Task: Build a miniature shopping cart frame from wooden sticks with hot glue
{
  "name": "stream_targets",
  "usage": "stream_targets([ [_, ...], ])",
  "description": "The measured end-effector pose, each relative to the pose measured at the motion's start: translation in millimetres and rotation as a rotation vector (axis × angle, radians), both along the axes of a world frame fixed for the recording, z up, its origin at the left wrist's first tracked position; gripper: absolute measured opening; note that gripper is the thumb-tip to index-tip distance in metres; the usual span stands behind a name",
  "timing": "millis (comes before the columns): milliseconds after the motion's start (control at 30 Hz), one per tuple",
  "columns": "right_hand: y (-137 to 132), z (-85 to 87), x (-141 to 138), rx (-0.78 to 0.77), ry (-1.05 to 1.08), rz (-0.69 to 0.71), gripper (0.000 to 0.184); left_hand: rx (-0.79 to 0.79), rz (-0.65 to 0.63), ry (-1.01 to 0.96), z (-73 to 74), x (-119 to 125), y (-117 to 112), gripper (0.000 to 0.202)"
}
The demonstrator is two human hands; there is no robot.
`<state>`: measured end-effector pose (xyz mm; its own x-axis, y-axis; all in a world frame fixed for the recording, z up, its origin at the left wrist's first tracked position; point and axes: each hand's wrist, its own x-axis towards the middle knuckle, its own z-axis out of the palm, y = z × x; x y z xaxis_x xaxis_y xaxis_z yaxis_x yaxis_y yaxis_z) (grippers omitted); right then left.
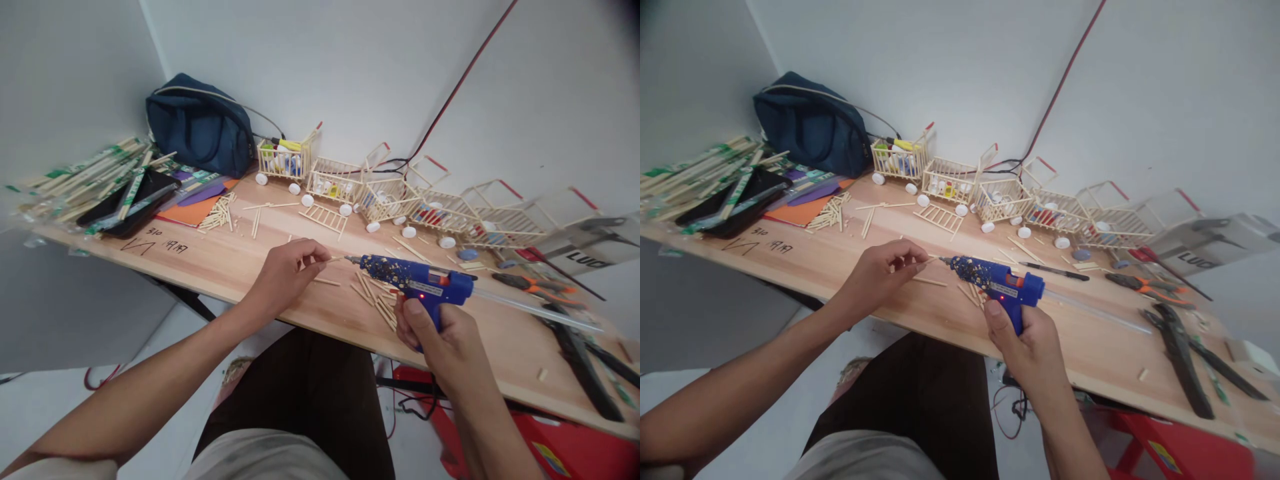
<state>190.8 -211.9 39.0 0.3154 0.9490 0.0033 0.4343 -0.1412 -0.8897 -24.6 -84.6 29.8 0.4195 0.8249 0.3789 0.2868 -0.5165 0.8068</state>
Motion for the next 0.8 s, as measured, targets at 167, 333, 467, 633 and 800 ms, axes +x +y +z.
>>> stream_targets([
  [167,0.0,0.3,-0.1,-0.001,-0.006,-0.004,0.047,-0.005,0.005,-0.001,-0.7,0.1,-0.3,0.008],
  [333,-0.3,-0.4,0.3,0.011,-0.006,-0.009,0.048,-0.009,0.002,0.003,-0.8,-0.3,-0.6,0.008],
  [467,0.2,-0.2,0.5,0.035,-0.017,0.009,0.049,-0.016,0.004,0.004,-1.2,-0.3,-0.7,0.008],
  [633,0.7,2.4,-1.7,0.018,-0.019,0.003,0.048,-0.020,0.003,0.003,-1.7,0.0,-0.5,0.008],
  [800,2.3,2.8,-1.2,0.060,-0.045,0.011,0.050,-0.025,0.009,0.004,0.8,0.0,-1.6,0.007],
])
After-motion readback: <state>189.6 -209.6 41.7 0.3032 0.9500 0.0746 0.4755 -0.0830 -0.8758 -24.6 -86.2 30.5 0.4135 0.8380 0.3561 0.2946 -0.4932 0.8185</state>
